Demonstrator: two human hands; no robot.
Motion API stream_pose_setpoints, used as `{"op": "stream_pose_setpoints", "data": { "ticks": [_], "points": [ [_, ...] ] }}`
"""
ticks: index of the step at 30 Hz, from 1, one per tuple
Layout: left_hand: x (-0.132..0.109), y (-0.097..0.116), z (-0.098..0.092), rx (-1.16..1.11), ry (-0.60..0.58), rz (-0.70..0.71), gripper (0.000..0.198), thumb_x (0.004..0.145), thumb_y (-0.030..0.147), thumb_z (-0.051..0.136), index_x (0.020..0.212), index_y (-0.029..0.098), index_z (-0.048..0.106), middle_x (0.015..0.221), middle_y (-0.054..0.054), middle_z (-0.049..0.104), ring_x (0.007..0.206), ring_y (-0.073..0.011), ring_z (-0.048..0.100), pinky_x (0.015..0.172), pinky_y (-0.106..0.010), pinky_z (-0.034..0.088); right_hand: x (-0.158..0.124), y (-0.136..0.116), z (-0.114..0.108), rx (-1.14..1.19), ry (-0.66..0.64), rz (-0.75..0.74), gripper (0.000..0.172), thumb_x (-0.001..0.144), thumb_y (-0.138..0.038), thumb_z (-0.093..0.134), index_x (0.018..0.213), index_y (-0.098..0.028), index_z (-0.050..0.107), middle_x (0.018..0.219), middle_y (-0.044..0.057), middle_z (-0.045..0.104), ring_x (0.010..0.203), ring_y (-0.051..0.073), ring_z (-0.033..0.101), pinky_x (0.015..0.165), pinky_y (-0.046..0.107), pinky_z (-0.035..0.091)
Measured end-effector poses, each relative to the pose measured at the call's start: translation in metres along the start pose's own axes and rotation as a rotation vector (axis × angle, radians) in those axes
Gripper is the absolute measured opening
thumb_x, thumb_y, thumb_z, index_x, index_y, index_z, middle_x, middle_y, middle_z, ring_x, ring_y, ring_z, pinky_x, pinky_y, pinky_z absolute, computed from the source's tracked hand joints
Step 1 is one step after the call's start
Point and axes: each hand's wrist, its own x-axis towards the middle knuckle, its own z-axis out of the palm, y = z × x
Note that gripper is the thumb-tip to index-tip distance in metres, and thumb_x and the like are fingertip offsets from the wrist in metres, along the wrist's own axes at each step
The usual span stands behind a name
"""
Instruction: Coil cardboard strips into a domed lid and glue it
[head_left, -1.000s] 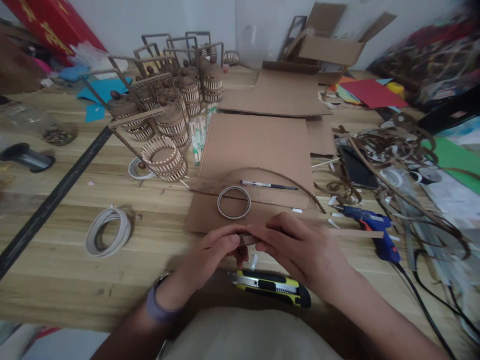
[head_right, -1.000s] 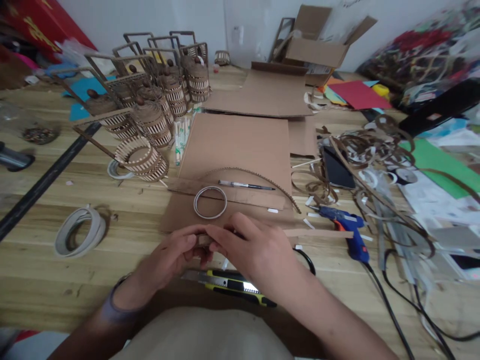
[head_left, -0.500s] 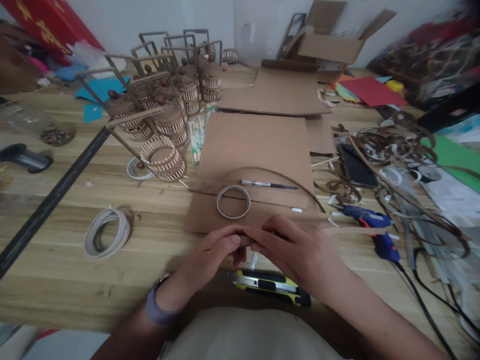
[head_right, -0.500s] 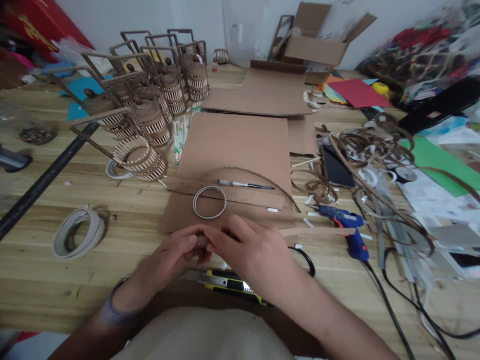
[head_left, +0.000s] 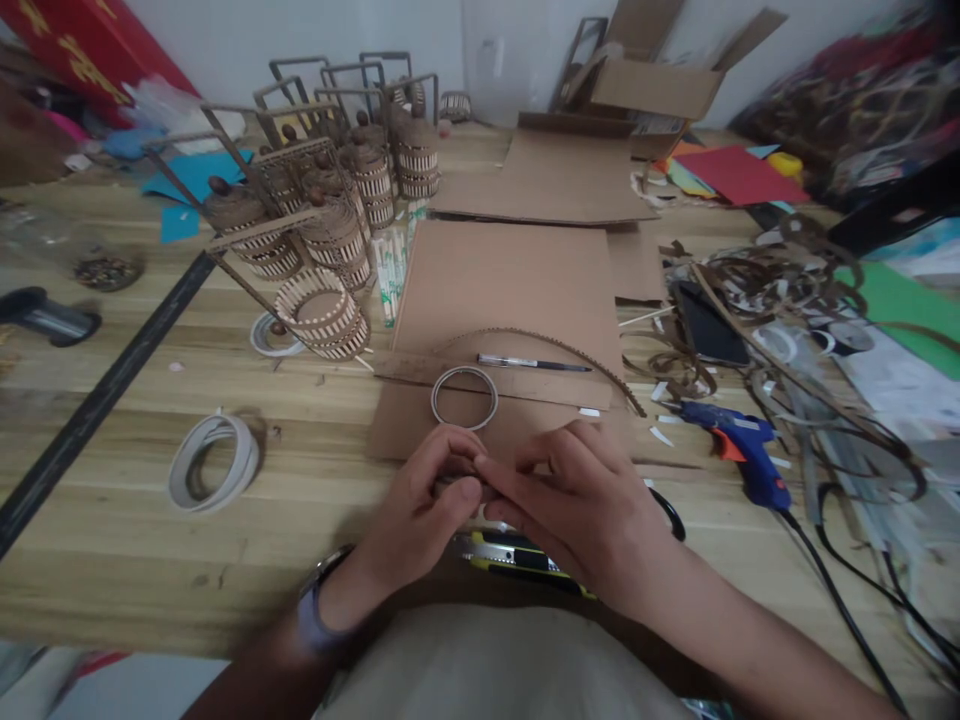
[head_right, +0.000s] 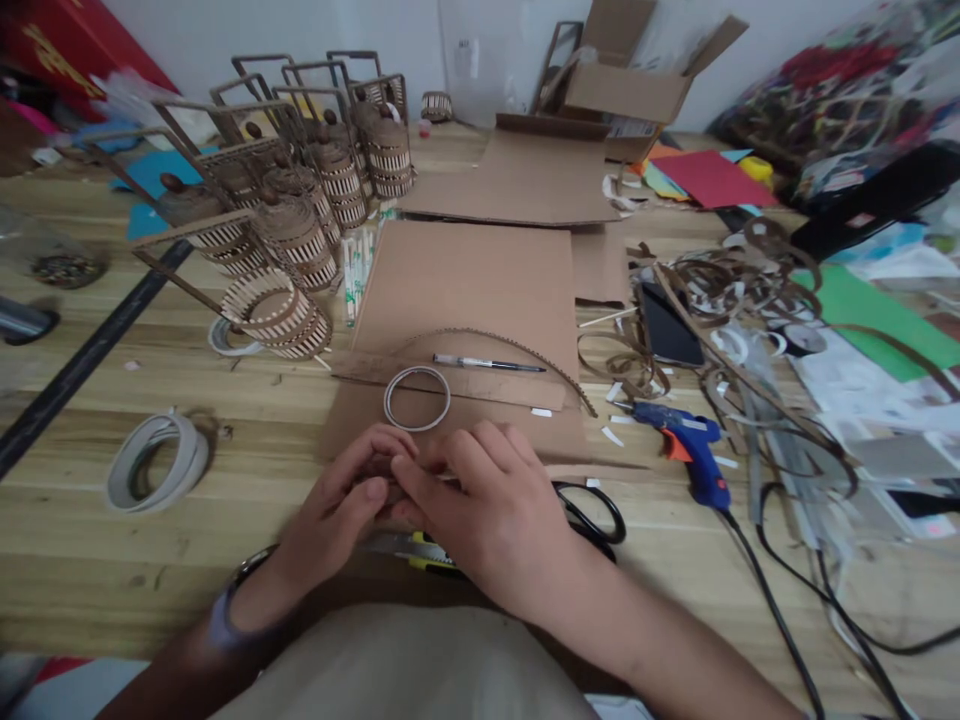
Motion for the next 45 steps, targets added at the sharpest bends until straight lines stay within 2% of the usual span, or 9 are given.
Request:
{"op": "stream_pose_setpoints", "data": {
  "ticks": [6, 13, 15, 18, 23, 28, 31, 39, 45],
  "points": [
    [-0.01, -0.01, -0.002, -0.406, 0.01, -0.086, 0.026, 0.089, 0.048, 0.061, 0.094, 0.025, 0.05, 0.112, -0.002, 0.045, 0.092, -0.0169, 0.055, 0.062, -0.024, 0.057, -0.006, -0.001, -0.001, 0.227, -0.12, 0.107, 0.037, 0.103, -0.035, 0.04, 0.119, -0.016, 0.069, 0.081, 0.006, 0.065, 0.065, 0.012, 0.062, 0.059, 0.021, 0.052],
    [-0.004, -0.003, 0.004, -0.795, -0.091, -0.01, 0.032, 0.085, 0.049, 0.067, 0.09, 0.024, 0.048, 0.1, 0.003, 0.05, 0.062, -0.0056, 0.058, 0.049, -0.014, 0.046, -0.005, -0.004, 0.004, 0.362, -0.006, 0.067, 0.032, 0.103, -0.029, 0.043, 0.118, -0.013, 0.066, 0.087, 0.008, 0.066, 0.075, 0.013, 0.066, 0.065, 0.02, 0.055],
    [-0.003, -0.004, 0.004, -0.77, -0.109, -0.017, 0.03, 0.086, 0.05, 0.065, 0.094, 0.025, 0.05, 0.104, 0.002, 0.052, 0.065, -0.0077, 0.06, 0.051, -0.016, 0.048, -0.006, -0.005, 0.002, 0.279, -0.033, 0.076, 0.033, 0.104, -0.028, 0.039, 0.112, -0.014, 0.068, 0.083, 0.006, 0.066, 0.071, 0.012, 0.064, 0.064, 0.021, 0.053],
    [-0.002, -0.009, 0.002, -0.578, -0.074, -0.026, 0.032, 0.09, 0.052, 0.059, 0.109, 0.027, 0.055, 0.12, -0.004, 0.056, 0.087, -0.0161, 0.064, 0.069, -0.027, 0.055, -0.008, -0.005, -0.002, 0.129, -0.021, 0.034, 0.03, 0.104, -0.023, 0.039, 0.108, -0.013, 0.067, 0.08, 0.004, 0.066, 0.068, 0.013, 0.062, 0.064, 0.024, 0.051],
    [0.002, -0.014, -0.004, -0.335, -0.009, -0.018, 0.048, 0.095, 0.058, 0.045, 0.128, 0.024, 0.051, 0.127, -0.01, 0.061, 0.122, -0.025, 0.052, 0.101, -0.039, 0.042, -0.008, -0.007, -0.003, -0.052, -0.007, -0.041, 0.022, 0.099, -0.011, 0.045, 0.094, -0.011, 0.066, 0.069, 0.003, 0.062, 0.06, 0.015, 0.057, 0.059, 0.029, 0.043],
    [0.005, -0.003, -0.008, -0.08, -0.045, -0.149, 0.077, 0.07, 0.059, 0.078, 0.13, 0.023, 0.045, 0.115, -0.007, 0.057, 0.109, -0.0257, 0.056, 0.095, -0.039, 0.043, -0.004, -0.012, 0.001, -0.082, -0.013, -0.087, 0.028, 0.098, -0.008, 0.041, 0.088, -0.01, 0.067, 0.064, 0.002, 0.059, 0.055, 0.015, 0.05, 0.054, 0.03, 0.038],
    [0.004, 0.001, -0.009, -0.011, -0.072, -0.211, 0.072, 0.069, 0.048, 0.082, 0.127, 0.024, 0.046, 0.111, -0.005, 0.055, 0.104, -0.0231, 0.055, 0.091, -0.037, 0.043, -0.004, -0.013, 0.001, -0.083, 0.004, -0.104, 0.029, 0.098, -0.007, 0.039, 0.092, -0.008, 0.068, 0.064, 0.003, 0.06, 0.056, 0.016, 0.05, 0.053, 0.032, 0.038],
    [0.001, -0.003, -0.009, -0.352, -0.14, -0.122, 0.066, 0.067, 0.054, 0.083, 0.118, 0.022, 0.055, 0.105, -0.005, 0.056, 0.09, -0.0185, 0.055, 0.075, -0.028, 0.047, -0.01, -0.017, -0.002, 0.119, 0.057, -0.07, 0.025, 0.099, -0.01, 0.042, 0.107, -0.007, 0.066, 0.077, 0.006, 0.07, 0.069, 0.015, 0.065, 0.063, 0.027, 0.05],
    [-0.005, -0.002, -0.005, -0.595, -0.169, -0.142, 0.07, 0.06, 0.064, 0.082, 0.115, 0.024, 0.061, 0.102, -0.004, 0.059, 0.09, -0.0195, 0.06, 0.078, -0.029, 0.051, -0.015, -0.015, 0.01, 0.299, 0.121, 0.057, 0.021, 0.099, -0.016, 0.049, 0.113, -0.019, 0.065, 0.086, 0.001, 0.072, 0.071, 0.011, 0.067, 0.065, 0.024, 0.053]
  ]
}}
